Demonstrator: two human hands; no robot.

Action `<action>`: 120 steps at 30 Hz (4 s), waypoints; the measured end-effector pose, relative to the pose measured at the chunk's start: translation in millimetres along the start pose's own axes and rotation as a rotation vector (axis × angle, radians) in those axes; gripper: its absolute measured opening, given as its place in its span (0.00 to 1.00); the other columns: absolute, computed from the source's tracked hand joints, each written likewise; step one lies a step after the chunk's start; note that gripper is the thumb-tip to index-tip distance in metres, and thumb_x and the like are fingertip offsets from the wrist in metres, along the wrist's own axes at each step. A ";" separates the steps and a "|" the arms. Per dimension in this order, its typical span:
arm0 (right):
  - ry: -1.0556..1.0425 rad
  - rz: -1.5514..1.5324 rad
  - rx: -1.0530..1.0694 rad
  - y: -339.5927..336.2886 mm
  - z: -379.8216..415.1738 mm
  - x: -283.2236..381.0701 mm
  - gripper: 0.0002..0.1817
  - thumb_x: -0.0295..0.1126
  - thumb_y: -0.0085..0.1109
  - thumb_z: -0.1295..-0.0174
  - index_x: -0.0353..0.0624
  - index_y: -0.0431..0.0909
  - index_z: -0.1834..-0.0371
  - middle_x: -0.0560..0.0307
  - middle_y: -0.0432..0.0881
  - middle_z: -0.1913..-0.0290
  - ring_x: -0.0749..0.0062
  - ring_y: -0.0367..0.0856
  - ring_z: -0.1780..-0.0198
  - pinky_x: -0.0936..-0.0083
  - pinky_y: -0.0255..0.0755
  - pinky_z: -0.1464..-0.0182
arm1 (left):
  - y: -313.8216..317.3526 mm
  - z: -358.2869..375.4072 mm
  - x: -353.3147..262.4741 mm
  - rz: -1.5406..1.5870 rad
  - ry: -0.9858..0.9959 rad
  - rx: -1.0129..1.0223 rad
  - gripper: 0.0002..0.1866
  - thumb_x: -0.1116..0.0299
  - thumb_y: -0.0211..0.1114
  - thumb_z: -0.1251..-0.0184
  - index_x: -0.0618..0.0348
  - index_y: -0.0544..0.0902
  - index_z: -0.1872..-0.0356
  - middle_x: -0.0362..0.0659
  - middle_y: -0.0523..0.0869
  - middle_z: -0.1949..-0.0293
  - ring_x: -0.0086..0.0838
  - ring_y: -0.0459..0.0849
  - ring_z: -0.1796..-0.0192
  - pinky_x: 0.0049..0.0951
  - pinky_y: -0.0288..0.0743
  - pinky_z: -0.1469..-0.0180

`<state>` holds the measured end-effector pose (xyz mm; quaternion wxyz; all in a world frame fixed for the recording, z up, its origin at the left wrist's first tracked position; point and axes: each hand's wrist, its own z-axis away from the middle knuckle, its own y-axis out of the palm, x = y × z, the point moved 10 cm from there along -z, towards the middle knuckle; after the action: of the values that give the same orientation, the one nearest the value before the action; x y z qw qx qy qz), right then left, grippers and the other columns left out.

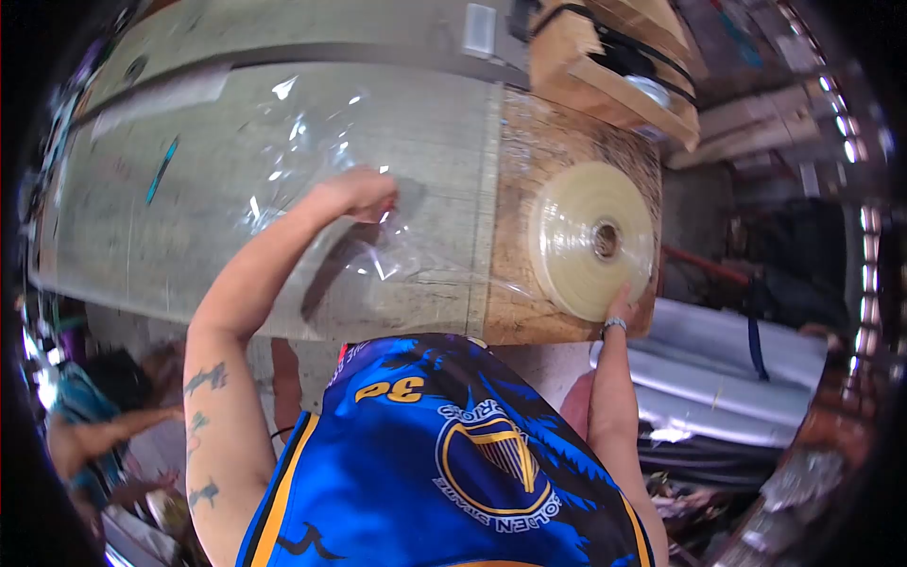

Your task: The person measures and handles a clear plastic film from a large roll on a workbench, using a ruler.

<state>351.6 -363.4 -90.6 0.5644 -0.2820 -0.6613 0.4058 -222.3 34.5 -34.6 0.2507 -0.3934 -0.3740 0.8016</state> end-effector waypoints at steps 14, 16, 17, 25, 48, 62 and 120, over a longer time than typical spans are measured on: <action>0.068 -0.013 0.021 -10.9 42.3 5.3 0.48 0.66 0.59 0.38 0.30 0.69 0.31 0.35 0.76 0.34 0.46 0.74 0.32 0.60 0.65 0.30 | -114.2 91.8 186.6 -0.012 -0.405 -0.281 0.12 0.68 0.75 0.50 0.59 0.84 0.65 0.44 0.88 0.65 0.42 0.84 0.54 0.40 0.70 0.40; 0.026 0.001 0.053 -7.7 36.8 -1.1 0.49 0.66 0.58 0.38 0.32 0.65 0.28 0.34 0.75 0.33 0.44 0.72 0.30 0.59 0.63 0.28 | -110.2 97.3 213.2 0.118 -0.485 -0.300 0.13 0.68 0.74 0.48 0.59 0.84 0.62 0.45 0.88 0.63 0.42 0.84 0.54 0.39 0.72 0.41; 0.006 -0.055 0.099 -8.4 37.0 0.7 0.49 0.66 0.59 0.38 0.31 0.66 0.29 0.35 0.76 0.34 0.44 0.73 0.31 0.59 0.64 0.30 | -117.7 98.8 224.3 0.107 -0.430 -0.410 0.13 0.69 0.73 0.46 0.59 0.84 0.59 0.46 0.88 0.60 0.43 0.84 0.52 0.39 0.73 0.41; 0.037 0.091 0.202 -54.6 -24.3 31.8 0.43 0.60 0.61 0.36 0.31 0.69 0.33 0.34 0.79 0.40 0.46 0.78 0.38 0.59 0.71 0.37 | -150.5 77.8 137.5 -0.271 -0.479 -1.024 0.21 0.66 0.69 0.36 0.55 0.81 0.42 0.51 0.86 0.44 0.44 0.83 0.41 0.41 0.74 0.38; -0.365 0.039 0.160 1.2 -81.6 103.6 0.31 0.52 0.60 0.32 0.35 0.76 0.40 0.36 0.83 0.47 0.45 0.81 0.43 0.56 0.73 0.41 | -34.4 -302.7 -235.2 0.145 0.028 -0.517 0.48 0.40 0.67 0.35 0.75 0.64 0.32 0.68 0.75 0.39 0.60 0.72 0.34 0.50 0.67 0.31; -0.049 -0.147 -0.176 -34.6 29.6 61.3 0.32 0.51 0.60 0.31 0.28 0.76 0.42 0.29 0.79 0.42 0.41 0.78 0.39 0.53 0.68 0.37 | -68.8 -352.5 -257.2 0.127 0.234 -0.538 0.43 0.34 0.59 0.33 0.69 0.73 0.37 0.63 0.79 0.40 0.54 0.75 0.33 0.50 0.67 0.30; 0.102 -0.041 -0.024 -22.1 38.6 27.6 0.48 0.65 0.54 0.35 0.29 0.64 0.29 0.27 0.73 0.35 0.37 0.71 0.32 0.52 0.67 0.33 | 63.0 -49.7 -222.0 -0.100 0.325 -0.421 0.21 0.54 0.75 0.47 0.53 0.86 0.55 0.48 0.76 0.35 0.47 0.66 0.26 0.56 0.53 0.23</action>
<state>310.2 -360.2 -58.7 0.6020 -0.2956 -0.6422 0.3713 -63.0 -137.5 -6.9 0.2596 -0.5414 -0.5063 0.6190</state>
